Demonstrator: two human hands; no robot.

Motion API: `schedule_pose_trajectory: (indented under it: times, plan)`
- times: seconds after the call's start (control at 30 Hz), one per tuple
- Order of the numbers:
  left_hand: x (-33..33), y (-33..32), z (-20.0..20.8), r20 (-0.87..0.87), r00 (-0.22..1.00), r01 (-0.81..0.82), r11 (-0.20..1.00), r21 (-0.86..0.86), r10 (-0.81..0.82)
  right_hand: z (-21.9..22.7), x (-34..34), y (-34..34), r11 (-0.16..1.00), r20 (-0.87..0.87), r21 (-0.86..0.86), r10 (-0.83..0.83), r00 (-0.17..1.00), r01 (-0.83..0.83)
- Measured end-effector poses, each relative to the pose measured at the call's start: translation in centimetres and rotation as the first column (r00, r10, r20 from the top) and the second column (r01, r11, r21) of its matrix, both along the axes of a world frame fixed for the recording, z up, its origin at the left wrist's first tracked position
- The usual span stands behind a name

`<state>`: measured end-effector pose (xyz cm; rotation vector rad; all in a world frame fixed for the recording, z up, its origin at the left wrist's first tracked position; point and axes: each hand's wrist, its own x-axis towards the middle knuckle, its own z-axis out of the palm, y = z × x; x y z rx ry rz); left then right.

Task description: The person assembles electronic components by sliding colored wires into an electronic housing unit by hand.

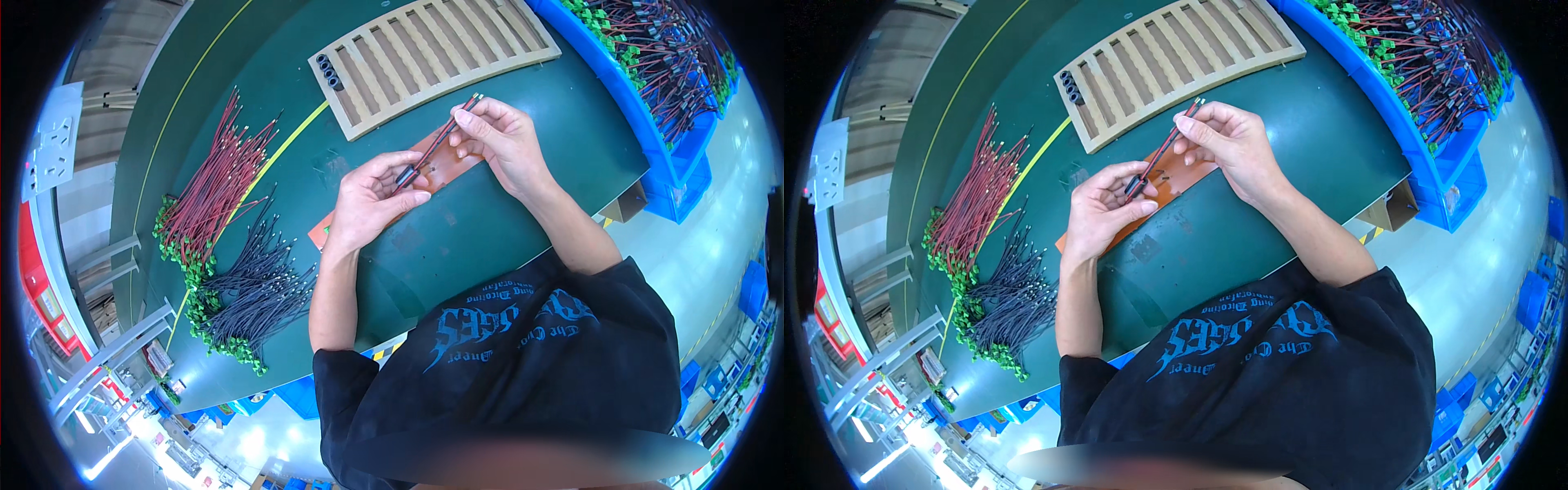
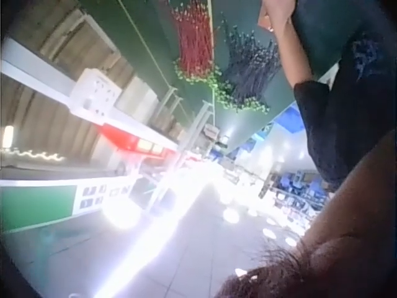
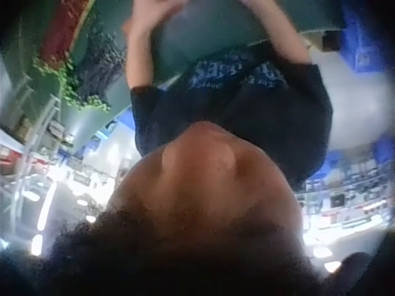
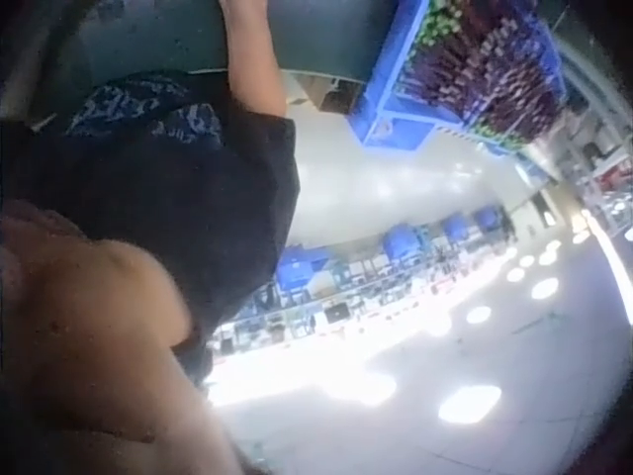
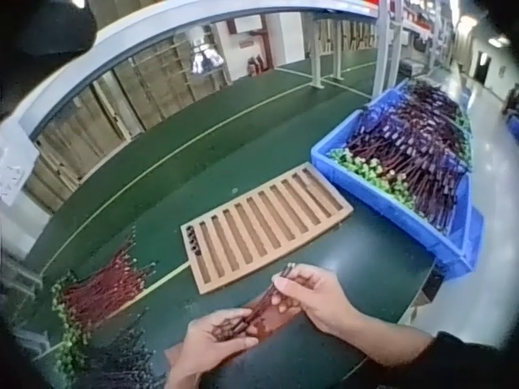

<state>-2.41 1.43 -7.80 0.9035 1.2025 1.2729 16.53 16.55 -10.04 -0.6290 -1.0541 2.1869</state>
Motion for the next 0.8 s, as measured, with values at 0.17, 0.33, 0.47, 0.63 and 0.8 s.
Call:
schedule_pose_trajectory:
  times: [0.17, 0.33, 0.47, 0.63, 0.8]
  plan:
    - [0.3, 0.1, 0.3, -0.021, 0.999, -0.050, 0.998, -0.048, 0.049, 0.3, -0.4, -0.4, 0.999, 0.040, -0.001, -0.041, 0.998, 0.041]
    - [0.1, -0.2, 0.0, -0.017, 0.998, -0.053, 0.999, -0.008, 0.052, 0.0, -0.4, -0.6, 1.000, 0.021, -0.002, -0.027, 0.999, 0.027]
    - [-0.1, -0.5, -0.1, -0.106, 0.994, -0.029, 0.999, -0.039, 0.025, 0.3, -0.4, -0.7, 1.000, 0.020, 0.002, -0.021, 1.000, 0.021]
    - [0.0, -0.8, 0.3, -0.126, 0.991, -0.035, 0.999, -0.002, 0.035, 0.8, -0.7, -1.3, 1.000, -0.074, -0.001, -0.030, 0.997, 0.030]
    - [0.0, -1.5, 0.2, -0.116, 0.993, 0.028, 0.999, -0.024, -0.030, 1.6, -0.7, -1.2, 0.983, -0.200, -0.095, 0.134, 0.971, -0.155]
